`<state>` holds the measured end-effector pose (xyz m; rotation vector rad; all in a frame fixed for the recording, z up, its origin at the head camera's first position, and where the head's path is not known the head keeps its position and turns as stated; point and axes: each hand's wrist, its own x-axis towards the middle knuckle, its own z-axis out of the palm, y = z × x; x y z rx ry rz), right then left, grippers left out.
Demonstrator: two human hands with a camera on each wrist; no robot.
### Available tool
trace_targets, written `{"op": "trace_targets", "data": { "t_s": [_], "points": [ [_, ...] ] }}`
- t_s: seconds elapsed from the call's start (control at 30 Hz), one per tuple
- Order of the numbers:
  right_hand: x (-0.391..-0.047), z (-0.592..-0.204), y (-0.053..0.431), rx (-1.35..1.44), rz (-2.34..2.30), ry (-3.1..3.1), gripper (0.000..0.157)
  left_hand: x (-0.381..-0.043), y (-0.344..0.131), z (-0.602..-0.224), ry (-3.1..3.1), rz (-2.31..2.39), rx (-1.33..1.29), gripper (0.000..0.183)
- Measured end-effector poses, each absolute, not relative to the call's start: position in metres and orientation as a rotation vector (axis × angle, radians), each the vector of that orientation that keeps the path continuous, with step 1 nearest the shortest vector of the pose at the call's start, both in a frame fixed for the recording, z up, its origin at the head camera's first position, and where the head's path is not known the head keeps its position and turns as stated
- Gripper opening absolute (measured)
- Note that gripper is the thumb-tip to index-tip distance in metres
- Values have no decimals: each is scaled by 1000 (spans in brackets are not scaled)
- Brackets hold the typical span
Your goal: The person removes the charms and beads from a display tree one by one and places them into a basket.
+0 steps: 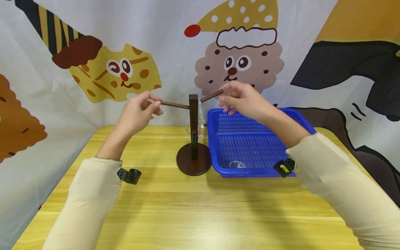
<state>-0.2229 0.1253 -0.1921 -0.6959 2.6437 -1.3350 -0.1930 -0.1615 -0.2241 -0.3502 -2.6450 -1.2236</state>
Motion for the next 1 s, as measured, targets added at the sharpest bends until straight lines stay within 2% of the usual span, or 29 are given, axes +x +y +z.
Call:
{"op": "trace_targets", "data": {
  "t_s": [0.37,0.6,0.8,1.0],
  "points": [
    [-222,-191,123,-697,-1346,2660,28,-190,-159,-230,-2610,-1243,-340,26],
    [-222,-191,123,-676,-1339,2666,27,-182,-151,-241,-2458,-1303,-424,39],
    [-221,-191,123,-673,-1331,2667,28,-173,-137,-252,-2470,-1365,-507,22],
    [-221,-192,124,-678,-1325,2664,27,-168,-121,-270,-2595,-1337,-553,19]
  ]
}}
